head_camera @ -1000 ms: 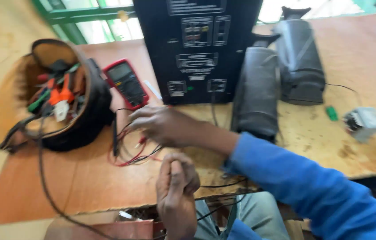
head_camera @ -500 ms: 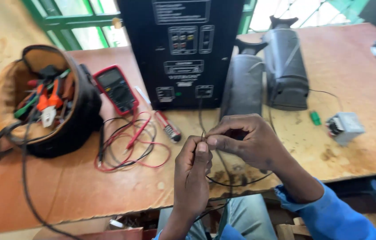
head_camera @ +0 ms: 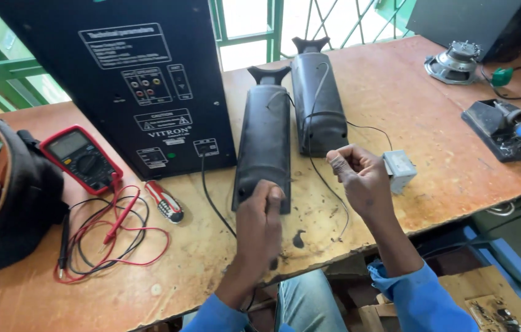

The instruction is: Stripping wires, testing electrical continuity with a multimeter, and soldering wires to repair an electronic device.

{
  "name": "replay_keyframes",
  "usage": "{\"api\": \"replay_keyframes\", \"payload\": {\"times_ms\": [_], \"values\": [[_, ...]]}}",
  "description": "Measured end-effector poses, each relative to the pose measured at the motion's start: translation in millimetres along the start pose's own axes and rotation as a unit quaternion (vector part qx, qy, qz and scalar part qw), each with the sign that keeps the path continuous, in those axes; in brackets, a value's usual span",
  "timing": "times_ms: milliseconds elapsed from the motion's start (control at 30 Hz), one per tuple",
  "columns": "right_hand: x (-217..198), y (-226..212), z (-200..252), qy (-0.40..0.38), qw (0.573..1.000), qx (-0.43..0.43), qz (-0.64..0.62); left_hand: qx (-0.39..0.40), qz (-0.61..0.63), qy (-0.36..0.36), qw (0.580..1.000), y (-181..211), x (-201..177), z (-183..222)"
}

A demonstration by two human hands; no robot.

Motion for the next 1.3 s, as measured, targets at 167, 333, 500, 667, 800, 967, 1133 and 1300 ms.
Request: {"api": "replay_keyframes", "payload": {"times_ms": [167, 333, 500, 667, 800, 967, 1133, 1300], "values": [[-8, 28, 4, -0.008, 0.997, 0.035, 0.072, -0.009, -0.013, 0.01, 1.0, -4, 8, -32], [-21, 35, 6, 0.025, 0.991, 0.034, 0.129, -0.045, -0.024, 0.007, 0.999, -27, 21, -71], [-75, 6, 27, 0.213, 0.934, -0.093, 0.272, 0.069, 0.002, 0.089, 0.994, 20, 18, -88], [-105, 26, 21, 0.18, 0.935, -0.007, 0.305, 0.325, -0.122, 0.246, 0.905, 113, -10, -76], [-111, 40, 16, 0.174, 0.946, 0.011, 0.272, 0.48, -0.274, 0.328, 0.766, 147, 31, -66], [-120, 54, 1, 0.155, 0.968, -0.033, 0.197, 0.462, -0.223, 0.158, 0.844, 103, 139, -67], [-206, 104, 0, 0.227, 0.962, 0.031, 0.15, 0.325, -0.121, 0.036, 0.937, 68, 163, -78], [-336, 179, -29, 0.376, 0.777, 0.079, 0.499, 0.206, -0.051, -0.016, 0.977, 50, 163, -88]]}}
Point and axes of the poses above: each hand's wrist, its own z-axis away from the middle knuckle, its own x-axis out of the palm, y = z × x, the point moved 8 cm from there along -z, towards the middle knuckle, and after that the axes turned 5 degrees about -y, right-handed, at the moved point
